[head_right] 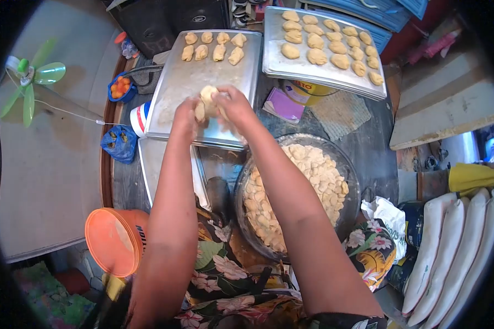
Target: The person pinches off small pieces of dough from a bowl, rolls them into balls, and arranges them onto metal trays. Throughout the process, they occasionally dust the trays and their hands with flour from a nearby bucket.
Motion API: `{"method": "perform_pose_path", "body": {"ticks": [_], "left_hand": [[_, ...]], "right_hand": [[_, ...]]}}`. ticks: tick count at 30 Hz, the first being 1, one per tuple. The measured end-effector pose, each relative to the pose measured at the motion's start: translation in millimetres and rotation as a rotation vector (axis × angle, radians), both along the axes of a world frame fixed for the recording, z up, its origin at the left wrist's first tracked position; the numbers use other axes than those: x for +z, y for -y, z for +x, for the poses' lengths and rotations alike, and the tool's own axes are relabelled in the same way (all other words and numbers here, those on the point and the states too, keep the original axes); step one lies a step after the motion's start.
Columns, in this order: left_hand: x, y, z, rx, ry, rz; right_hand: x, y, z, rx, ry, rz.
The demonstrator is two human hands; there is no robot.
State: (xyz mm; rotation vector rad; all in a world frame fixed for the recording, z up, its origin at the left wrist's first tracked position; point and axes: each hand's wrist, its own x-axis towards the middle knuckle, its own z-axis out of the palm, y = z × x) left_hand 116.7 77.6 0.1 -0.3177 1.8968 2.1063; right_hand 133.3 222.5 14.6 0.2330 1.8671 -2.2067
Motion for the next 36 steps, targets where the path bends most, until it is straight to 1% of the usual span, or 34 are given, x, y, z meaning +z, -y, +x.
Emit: {"method": "perform_pose_path", "body": {"ticks": [1, 2, 3, 4, 5, 6, 7, 8, 9, 10, 11, 12, 14, 15, 16, 18, 19, 20, 21, 22, 23, 24, 25, 26, 27, 28, 29, 30, 31, 32, 33, 34, 35, 36], "left_hand": [[-4.8, 8.3, -9.1, 0.191, -0.021, 0.245], [-9.5, 15.9, -16.2, 0.195, -0.019, 0.242], [-2.5, 21.3, -18.5, 0.261, -0.05, 0.109], [1.5, 25.2, -22.4, 0.326, -0.083, -0.026], [0.8, 26.3, -28.6, 0.463, -0.168, -0.065], [-8.3, 33.7, -40.5, 0.47, -0.172, -0.066], [-20.8, 42.7, -52.8, 0.536, -0.278, -0.177], [-33.4, 50.5, -65.8, 0.599, -0.385, -0.288], [-31.5, 54.0, -73.7, 0.594, -0.445, -0.324], [-45.7, 60.8, -88.2, 0.591, -0.445, -0.327], [-67.4, 67.5, -106.0, 0.567, -0.497, -0.429], [-71.3, 67.8, -116.0, 0.543, -0.546, -0.529], [-81.0, 61.9, -133.2, 0.547, -0.585, -0.6], [-77.3, 55.4, -138.6, 0.546, -0.634, -0.67], [-68.9, 50.4, -142.4, 0.545, -0.633, -0.66], [-53.4, 45.0, -149.3, 0.506, -0.539, -0.443], [-52.5, 46.7, -151.2, 0.478, -0.628, -0.692], [-51.5, 52.1, -153.3, 0.384, -0.631, -0.893], [-52.7, 59.3, -161.6, 0.328, -0.561, -1.032], [-45.4, 66.2, -164.1, 0.284, -0.587, -1.121], [-23.8, 58.4, -159.7, 0.348, -0.476, -1.171], [-22.6, 65.3, -166.7, 0.316, -0.667, -1.224], [-6.7, 64.1, -165.7, 0.156, -0.676, -1.142], [3.4, 56.2, -163.3, 0.126, -0.668, -1.131], [13.5, 50.3, -164.7, -0.103, -0.603, -1.019], [16.9, 45.8, -166.1, -0.322, -0.534, -0.903], [10.4, 41.4, -167.7, -0.326, -0.533, -0.899], [-1.0, 36.7, -169.5, -0.379, -0.521, -0.942], [-11.5, 31.7, -171.4, -0.427, -0.51, -0.985], [-15.9, 27.7, -170.5, -0.479, -0.496, -1.029], [-9.8, 20.5, -165.7, -0.417, -0.432, -1.04], [-4.4, 14.4, -163.6, -0.418, -0.433, -1.043], [-0.5, 8.9, -162.6, -0.379, -0.391, -1.053], [4.2, 3.0, -162.6, -0.335, -0.353, -1.063]], "right_hand": [[-1.6, 11.8, -22.3, 0.003, 0.003, -0.002], [-2.6, 24.1, -42.5, -0.087, -0.071, 0.083], [-4.1, 34.7, -60.2, -0.174, -0.148, 0.17], [-16.9, 43.6, -77.4, -0.167, -0.151, 0.168], [-31.4, 52.3, -92.0, -0.261, -0.335, 0.383], [-40.9, 58.0, -105.5, -0.355, -0.523, 0.597], [-33.5, 59.3, -115.4, -0.087, -0.13, 0.863], [-33.7, 58.9, -120.8, -0.086, -0.134, 0.862], [-38.1, 56.7, -121.5, -0.075, -0.206, 0.804], [-39.6, 54.8, -119.9, -0.064, -0.274, 0.746], [-40.1, 50.4, -119.5, -0.187, -0.278, 0.606], [-44.6, 43.7, -120.1, -0.184, -0.274, 0.609], [-52.8, 31.3, -121.8, -0.343, -0.187, 0.278], [-51.4, 29.0, -119.5, -0.403, -0.315, 0.381], [-50.1, 27.6, -120.2, -0.406, -0.317, 0.391], [-52.8, 30.5, -122.8, -0.474, -0.501, 0.682], [-58.9, 34.5, -124.1, -0.488, -0.523, 0.718], [-66.4, 38.0, -124.3, -0.491, -0.496, 0.73], [-65.9, 40.4, -124.3, -0.442, -0.527, 0.882], [-63.6, 37.0, -122.7, -0.39, -0.551, 1.034], [-61.2, 28.7, -117.1, -0.402, -0.504, 1.053], [-56.7, 20.3, -110.2, -0.353, -0.509, 0.934], [-48.0, 11.5, -105.2, -0.306, -0.529, 0.814], [-32.8, -4.2, -83.0, -0.291, -0.527, 0.723], [-19.4, -26.6, -54.8, -0.272, -0.541, 0.628], [-21.0, -50.8, -29.5, -0.254, -0.473, 0.7], [-34.5, -72.1, -3.1, -0.354, -0.477, 0.66], [-60.7, -97.7, 25.2, -0.422, -0.354, 0.621], [-94.3, -119.6, 53.5, -0.505, -0.2, 0.617], [-126.1, -132.4, 81.9, -0.493, 0.026, 0.729], [-159.7, -140.2, 107.1, -0.477, 0.25, 0.834], [-199.9, -141.0, 132.2, -0.306, 0.255, 0.889], [-216.6, -125.4, 153.8, -0.201, 0.142, 1.025], [-220.0, -105.0, 164.5, 0.002, 0.243, 1.186]]}}
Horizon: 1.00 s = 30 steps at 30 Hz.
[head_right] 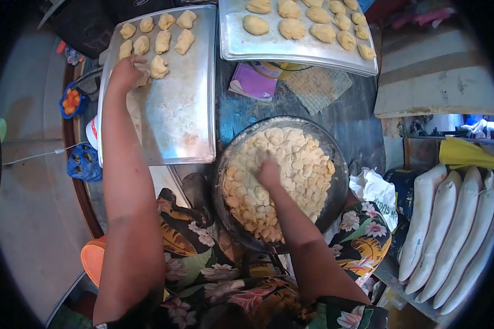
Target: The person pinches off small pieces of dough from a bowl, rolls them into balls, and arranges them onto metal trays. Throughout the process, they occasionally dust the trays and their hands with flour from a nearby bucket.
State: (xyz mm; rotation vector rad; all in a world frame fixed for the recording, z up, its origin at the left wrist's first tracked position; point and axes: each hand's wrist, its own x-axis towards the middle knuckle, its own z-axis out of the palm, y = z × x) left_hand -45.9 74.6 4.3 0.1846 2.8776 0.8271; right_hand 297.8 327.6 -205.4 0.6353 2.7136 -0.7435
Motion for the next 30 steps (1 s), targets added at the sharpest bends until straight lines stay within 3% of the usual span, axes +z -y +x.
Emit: {"method": "perform_pose_path", "body": {"ticks": [2, 5, 7, 8, 10, 11, 12, 14, 16, 20, 23, 27, 30], "left_hand": [[5.0, -11.3, 0.4, -0.039, -0.067, -0.009], [0.3, -27.5, -2.0, -0.112, -0.099, 0.021], [-12.9, -30.5, 0.3, -0.13, -0.054, 0.055], [-18.3, -31.9, 0.9, -0.138, -0.072, 0.051], [-24.5, -34.2, -0.3, -0.147, -0.098, 0.048], [-26.7, -32.3, -2.2, -0.162, -0.049, 0.106], [-28.1, -29.1, -5.7, -0.174, -0.004, 0.162], [-33.5, -22.4, -13.0, -0.102, -0.043, 0.3], [-33.4, -14.9, -16.0, -0.03, -0.079, 0.439], [-28.7, -13.6, -8.9, -0.022, -0.079, 0.384], [-30.4, -21.4, 3.0, -0.088, -0.045, 0.315], [-19.7, -24.5, 13.6, -0.097, -0.085, 0.241], [-13.1, -21.1, 16.4, -0.107, -0.088, 0.266]], "right_hand": [[-19.7, 32.1, 35.5, 0.396, 0.043, 0.252], [-36.1, 23.9, 61.4, 0.571, -0.165, 0.325], [-6.0, 17.4, 57.7, 0.278, 0.005, 0.041], [-2.9, 11.5, 54.9, 0.28, 0.003, 0.044], [-0.2, -1.6, 44.5, -0.094, -0.184, -0.204], [-6.3, -11.8, 35.0, -0.196, -0.144, -0.304], [4.5, -17.0, 20.6, -0.189, -0.153, -0.308], [55.7, -20.2, -16.1, -0.493, -0.158, -0.983], [101.9, -10.1, -59.6, -0.362, -0.388, -1.146], [195.7, 47.1, -166.9, -0.081, -0.84, -1.048], [180.9, 71.8, -239.6, 0.076, -0.699, -0.617], [181.9, 95.3, -254.2, 0.064, -0.457, -0.266], [180.2, 102.3, -247.6, 0.099, -0.554, -0.082]]}}
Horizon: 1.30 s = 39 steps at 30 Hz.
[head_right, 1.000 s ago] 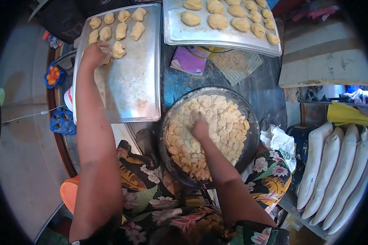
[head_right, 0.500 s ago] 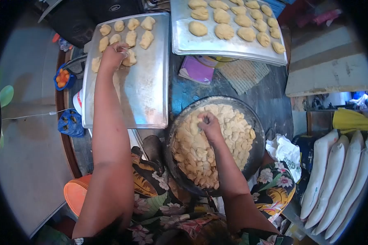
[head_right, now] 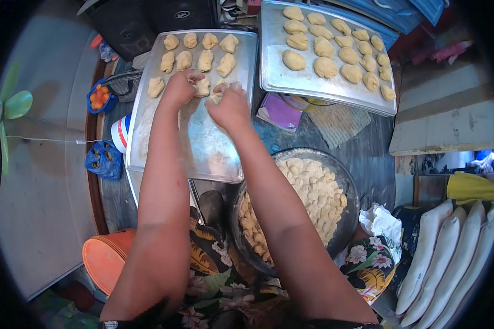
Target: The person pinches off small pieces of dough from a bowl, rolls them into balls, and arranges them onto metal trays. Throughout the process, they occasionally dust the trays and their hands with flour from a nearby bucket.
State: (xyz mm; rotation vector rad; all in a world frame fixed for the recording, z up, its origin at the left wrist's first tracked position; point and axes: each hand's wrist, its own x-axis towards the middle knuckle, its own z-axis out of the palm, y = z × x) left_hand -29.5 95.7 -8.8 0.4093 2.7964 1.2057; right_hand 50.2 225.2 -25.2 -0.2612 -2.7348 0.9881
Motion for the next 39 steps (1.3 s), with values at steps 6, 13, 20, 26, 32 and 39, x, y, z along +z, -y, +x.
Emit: {"method": "perform_pose_path", "body": {"ticks": [6, 13, 20, 26, 32, 39], "left_hand": [[12.2, 26.9, -6.0, 0.229, -0.141, -0.013], [-18.3, 43.1, -9.5, 0.154, -0.003, 0.019], [8.0, 90.4, -19.1, 0.2, -0.122, 0.101], [12.0, 113.2, 4.4, 0.159, 0.567, 0.134], [11.4, 119.7, 6.0, 0.184, 0.33, 0.036], [11.1, 111.2, -10.1, 0.13, 0.322, -0.101]], "right_hand": [[2.8, -11.6, -20.2, -0.104, -0.067, -0.163], [24.6, -15.9, -15.8, 0.034, -0.059, 0.026], [22.2, 32.3, 21.4, 0.163, -0.13, -0.053], [9.6, 87.6, 7.9, 0.218, 0.1, -0.503], [-30.8, -40.8, 118.0, -0.098, -0.376, -0.435], [-211.3, -125.0, 208.8, -0.101, 0.349, 0.387]]}}
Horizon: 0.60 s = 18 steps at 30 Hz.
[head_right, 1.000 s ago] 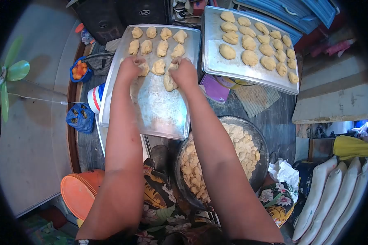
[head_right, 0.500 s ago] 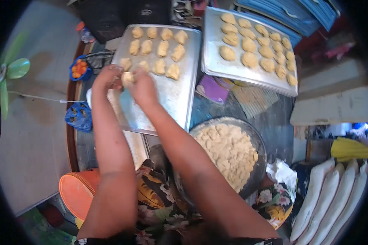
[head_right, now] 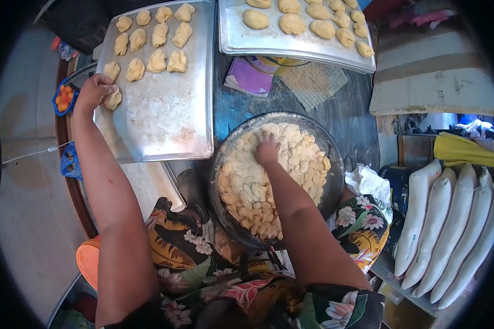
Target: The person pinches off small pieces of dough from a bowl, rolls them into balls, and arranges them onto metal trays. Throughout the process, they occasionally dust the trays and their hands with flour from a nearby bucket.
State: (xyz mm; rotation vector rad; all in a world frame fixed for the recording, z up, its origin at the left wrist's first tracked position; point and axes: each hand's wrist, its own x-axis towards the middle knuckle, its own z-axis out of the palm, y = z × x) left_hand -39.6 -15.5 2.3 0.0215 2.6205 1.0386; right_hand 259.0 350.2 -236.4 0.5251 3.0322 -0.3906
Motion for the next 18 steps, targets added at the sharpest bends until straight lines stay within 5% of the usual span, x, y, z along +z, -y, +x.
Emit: {"method": "perform_pose_path", "body": {"ticks": [2, 4, 7, 11, 14, 16, 17, 18], "left_hand": [[-14.2, 3.8, -12.5, -0.016, -0.007, 0.034], [-15.0, 0.6, -11.5, -0.033, -0.01, 0.067], [-0.1, -6.1, -6.8, -0.003, -0.07, -0.038], [0.2, -4.6, -13.1, 0.002, -0.019, -0.031], [15.1, -14.0, 5.1, -0.05, 0.045, -0.063], [12.2, -6.5, 8.2, -0.066, 0.016, -0.131], [-3.7, 1.0, 4.3, -0.112, -0.014, -0.069], [-13.6, 7.7, 2.2, -0.161, -0.038, -0.004]], "right_hand": [[-11.2, 3.5, 9.6, 0.153, -0.026, 0.168], [1.0, -2.6, 11.1, 0.034, 0.161, -0.491], [48.0, 23.1, 25.9, -0.137, 0.16, -0.568], [16.0, 59.4, 70.2, 0.424, 0.321, -0.42], [7.8, 61.3, 66.3, 0.532, 0.274, -0.345], [52.3, 57.4, 46.0, 0.071, 0.301, -0.927], [77.5, 57.7, 32.6, 0.092, 0.299, -0.93], [107.3, 56.4, 17.2, 0.103, 0.277, -1.206]]}}
